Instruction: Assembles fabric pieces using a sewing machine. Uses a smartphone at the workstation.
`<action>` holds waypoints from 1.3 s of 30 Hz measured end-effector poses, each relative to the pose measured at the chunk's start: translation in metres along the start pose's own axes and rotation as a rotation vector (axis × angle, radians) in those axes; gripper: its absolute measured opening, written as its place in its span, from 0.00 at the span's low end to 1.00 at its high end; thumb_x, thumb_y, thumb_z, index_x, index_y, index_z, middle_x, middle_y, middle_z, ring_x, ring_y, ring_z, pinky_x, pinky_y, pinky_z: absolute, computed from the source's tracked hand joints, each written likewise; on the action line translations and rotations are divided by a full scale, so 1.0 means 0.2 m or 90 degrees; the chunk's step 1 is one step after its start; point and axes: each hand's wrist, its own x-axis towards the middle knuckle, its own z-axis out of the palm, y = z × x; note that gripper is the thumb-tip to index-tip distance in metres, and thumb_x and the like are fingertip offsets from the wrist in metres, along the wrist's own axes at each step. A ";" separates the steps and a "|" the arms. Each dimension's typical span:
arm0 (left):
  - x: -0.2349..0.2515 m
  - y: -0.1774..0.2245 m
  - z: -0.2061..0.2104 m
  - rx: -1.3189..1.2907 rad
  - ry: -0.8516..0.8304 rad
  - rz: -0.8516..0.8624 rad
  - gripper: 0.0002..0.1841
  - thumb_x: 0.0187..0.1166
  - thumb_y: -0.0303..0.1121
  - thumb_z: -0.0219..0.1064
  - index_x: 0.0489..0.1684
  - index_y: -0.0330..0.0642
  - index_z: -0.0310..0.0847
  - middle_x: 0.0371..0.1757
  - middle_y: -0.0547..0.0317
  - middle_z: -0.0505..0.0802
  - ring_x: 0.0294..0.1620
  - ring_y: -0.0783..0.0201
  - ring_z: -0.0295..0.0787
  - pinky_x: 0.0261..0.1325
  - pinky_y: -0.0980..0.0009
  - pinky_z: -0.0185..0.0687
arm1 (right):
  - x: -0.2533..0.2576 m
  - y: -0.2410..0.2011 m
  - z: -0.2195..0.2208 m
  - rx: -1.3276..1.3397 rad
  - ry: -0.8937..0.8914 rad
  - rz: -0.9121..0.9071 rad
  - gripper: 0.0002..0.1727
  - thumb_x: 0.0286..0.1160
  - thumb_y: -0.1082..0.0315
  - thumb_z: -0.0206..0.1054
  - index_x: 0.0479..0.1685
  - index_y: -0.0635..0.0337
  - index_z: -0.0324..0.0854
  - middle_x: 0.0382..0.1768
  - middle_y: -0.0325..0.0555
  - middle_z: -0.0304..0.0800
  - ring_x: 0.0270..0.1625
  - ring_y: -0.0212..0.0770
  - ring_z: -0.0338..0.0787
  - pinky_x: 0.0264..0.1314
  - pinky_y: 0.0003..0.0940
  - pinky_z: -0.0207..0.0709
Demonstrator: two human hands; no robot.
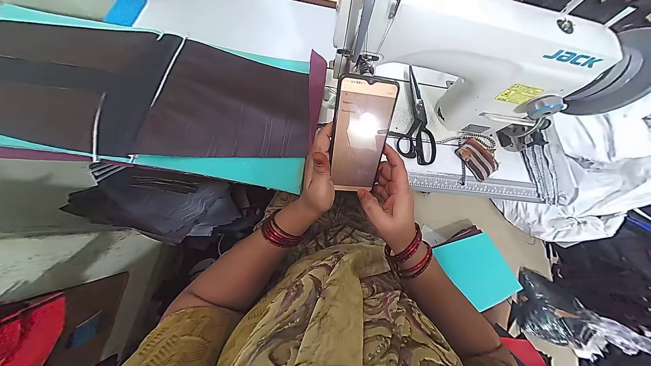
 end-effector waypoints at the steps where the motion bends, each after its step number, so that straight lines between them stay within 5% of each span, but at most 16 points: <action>1: 0.00 0.00 0.00 0.003 0.001 -0.002 0.52 0.81 0.74 0.33 0.83 0.29 0.58 0.76 0.55 0.80 0.77 0.71 0.76 0.80 0.67 0.73 | 0.00 0.00 0.00 0.004 -0.003 -0.001 0.45 0.65 0.68 0.65 0.89 0.69 0.51 0.57 0.49 0.89 0.57 0.30 0.91 0.57 0.28 0.87; 17: 0.00 -0.01 -0.01 -0.065 -0.011 -0.022 0.50 0.79 0.75 0.39 0.83 0.34 0.57 0.72 0.62 0.83 0.72 0.71 0.81 0.75 0.67 0.80 | 0.00 0.01 0.00 0.022 -0.011 -0.001 0.44 0.64 0.71 0.62 0.88 0.69 0.52 0.57 0.48 0.89 0.57 0.31 0.92 0.54 0.29 0.89; 22: -0.01 -0.01 -0.01 -0.064 -0.010 -0.036 0.52 0.78 0.76 0.38 0.84 0.33 0.54 0.72 0.63 0.83 0.72 0.73 0.82 0.75 0.68 0.80 | 0.01 0.01 -0.02 0.018 -0.006 0.004 0.41 0.66 0.70 0.62 0.87 0.69 0.55 0.52 0.45 0.88 0.50 0.29 0.91 0.49 0.26 0.89; 31: -0.04 -0.03 -0.06 -0.059 0.036 -0.061 0.54 0.75 0.78 0.41 0.83 0.33 0.57 0.70 0.65 0.86 0.68 0.75 0.84 0.71 0.69 0.83 | 0.11 0.05 -0.20 -0.093 0.071 -0.059 0.38 0.76 0.61 0.66 0.83 0.73 0.60 0.56 0.48 0.88 0.54 0.31 0.91 0.55 0.27 0.88; 36: -0.05 0.00 -0.10 -0.043 0.074 -0.069 0.55 0.73 0.78 0.43 0.83 0.32 0.58 0.68 0.66 0.87 0.67 0.76 0.84 0.72 0.70 0.82 | 0.44 -0.09 -0.59 -0.342 0.180 -0.211 0.34 0.84 0.59 0.62 0.82 0.75 0.63 0.64 0.63 0.84 0.63 0.42 0.87 0.64 0.37 0.82; 39: -0.06 0.02 -0.12 -0.039 0.098 -0.066 0.55 0.72 0.78 0.45 0.83 0.32 0.59 0.67 0.65 0.87 0.67 0.75 0.85 0.72 0.70 0.83 | 0.71 -0.15 -0.78 -0.508 0.200 -0.218 0.34 0.87 0.51 0.57 0.81 0.70 0.66 0.68 0.70 0.81 0.69 0.59 0.83 0.69 0.51 0.77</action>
